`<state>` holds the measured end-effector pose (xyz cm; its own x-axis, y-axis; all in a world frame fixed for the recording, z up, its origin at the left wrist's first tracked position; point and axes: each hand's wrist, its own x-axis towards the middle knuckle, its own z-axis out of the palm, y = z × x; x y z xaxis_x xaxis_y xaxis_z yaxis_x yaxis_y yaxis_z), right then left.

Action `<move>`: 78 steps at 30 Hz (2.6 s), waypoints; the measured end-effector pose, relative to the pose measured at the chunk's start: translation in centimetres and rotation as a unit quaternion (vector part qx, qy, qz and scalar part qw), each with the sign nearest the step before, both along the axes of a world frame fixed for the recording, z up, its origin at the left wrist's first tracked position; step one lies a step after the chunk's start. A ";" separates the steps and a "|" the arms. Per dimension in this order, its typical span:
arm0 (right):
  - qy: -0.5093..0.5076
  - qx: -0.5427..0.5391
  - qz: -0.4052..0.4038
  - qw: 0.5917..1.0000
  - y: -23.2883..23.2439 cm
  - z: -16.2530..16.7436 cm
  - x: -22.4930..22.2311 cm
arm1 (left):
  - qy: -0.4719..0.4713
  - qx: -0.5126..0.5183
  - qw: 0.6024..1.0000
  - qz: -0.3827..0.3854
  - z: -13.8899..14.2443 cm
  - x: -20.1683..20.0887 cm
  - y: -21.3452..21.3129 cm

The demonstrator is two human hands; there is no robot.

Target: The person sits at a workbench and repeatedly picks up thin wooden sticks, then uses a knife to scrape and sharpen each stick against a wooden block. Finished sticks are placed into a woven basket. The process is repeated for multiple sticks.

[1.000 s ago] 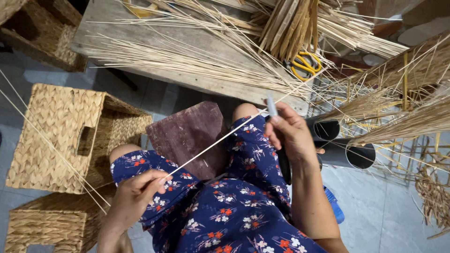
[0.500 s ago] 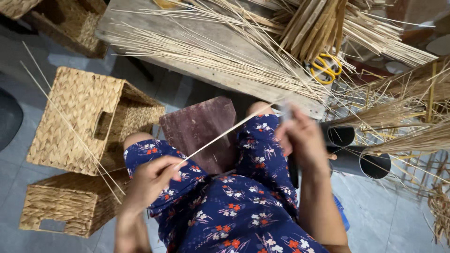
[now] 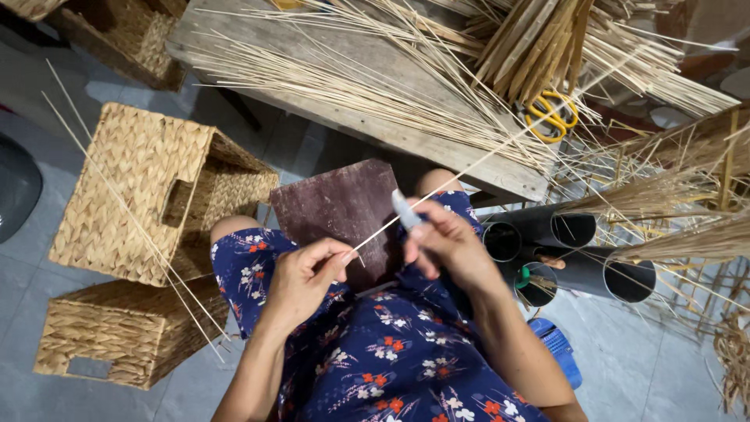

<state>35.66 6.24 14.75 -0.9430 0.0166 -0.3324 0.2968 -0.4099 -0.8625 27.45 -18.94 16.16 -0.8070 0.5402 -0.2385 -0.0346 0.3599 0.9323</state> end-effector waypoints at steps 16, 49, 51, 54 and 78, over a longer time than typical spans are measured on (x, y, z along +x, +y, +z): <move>0.018 0.011 0.020 1.000 -0.6 1.4 1.0 | 0.020 0.025 0.999 -0.007 -0.5 0.0 0.0; 0.024 0.002 0.088 0.996 -2.9 1.9 0.3 | 0.104 0.068 0.992 -0.002 1.4 0.0 2.0; 0.020 0.000 0.077 0.997 -3.0 1.9 0.3 | 0.063 0.074 0.995 0.011 1.4 0.0 2.1; 0.022 0.010 0.079 0.997 -3.0 2.1 0.4 | 0.021 0.070 0.997 0.032 1.3 0.2 2.2; 0.011 -0.003 -0.019 1.000 -0.8 2.5 0.5 | -0.006 0.024 1.000 0.016 1.3 0.3 0.7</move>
<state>36.17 5.41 17.22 -0.9488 0.0512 -0.3118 0.2615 -0.4265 -0.8658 27.73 -18.25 17.47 -0.8216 0.5248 -0.2226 -0.0572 0.3127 0.9481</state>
